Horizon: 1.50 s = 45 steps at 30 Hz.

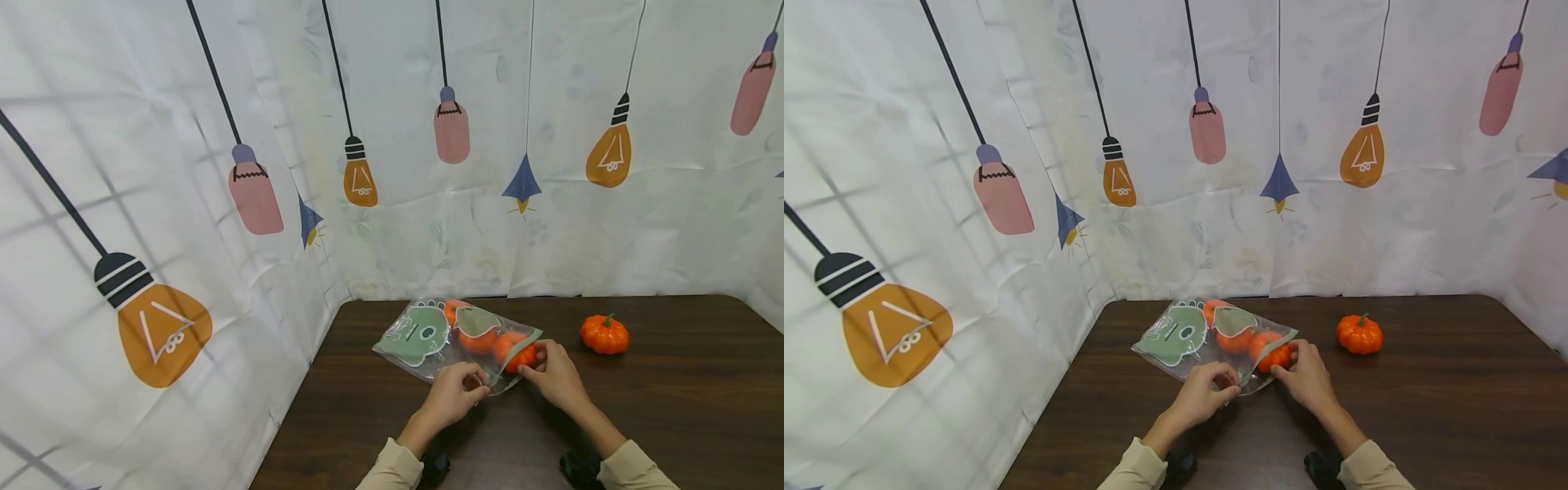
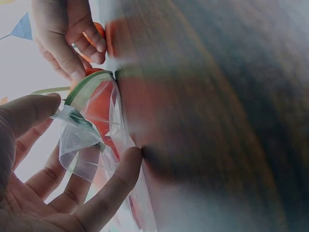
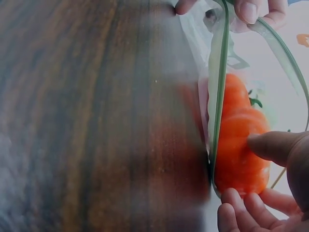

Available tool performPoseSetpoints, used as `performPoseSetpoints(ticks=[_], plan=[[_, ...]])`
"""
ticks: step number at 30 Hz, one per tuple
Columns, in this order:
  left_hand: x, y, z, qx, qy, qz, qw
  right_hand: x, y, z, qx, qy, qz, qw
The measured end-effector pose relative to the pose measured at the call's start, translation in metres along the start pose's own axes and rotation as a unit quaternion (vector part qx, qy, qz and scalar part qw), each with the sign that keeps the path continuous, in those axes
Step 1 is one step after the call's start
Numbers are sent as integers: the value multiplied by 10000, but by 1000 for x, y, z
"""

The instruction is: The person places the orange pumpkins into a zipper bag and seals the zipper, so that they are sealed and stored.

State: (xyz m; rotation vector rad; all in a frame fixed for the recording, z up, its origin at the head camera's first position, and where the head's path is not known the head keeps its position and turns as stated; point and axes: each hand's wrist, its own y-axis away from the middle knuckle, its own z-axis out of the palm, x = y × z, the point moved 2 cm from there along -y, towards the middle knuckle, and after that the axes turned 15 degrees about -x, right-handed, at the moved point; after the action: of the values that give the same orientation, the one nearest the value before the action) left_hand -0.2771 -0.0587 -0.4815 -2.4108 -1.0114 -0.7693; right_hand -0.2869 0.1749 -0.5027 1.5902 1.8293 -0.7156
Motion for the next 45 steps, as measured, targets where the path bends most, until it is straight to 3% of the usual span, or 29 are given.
performPoseSetpoints(ticks=[45], plan=[[-2, -1, 1, -41, 159, -88, 9998, -1, -2, 6, -812, -405, -370, 9952]])
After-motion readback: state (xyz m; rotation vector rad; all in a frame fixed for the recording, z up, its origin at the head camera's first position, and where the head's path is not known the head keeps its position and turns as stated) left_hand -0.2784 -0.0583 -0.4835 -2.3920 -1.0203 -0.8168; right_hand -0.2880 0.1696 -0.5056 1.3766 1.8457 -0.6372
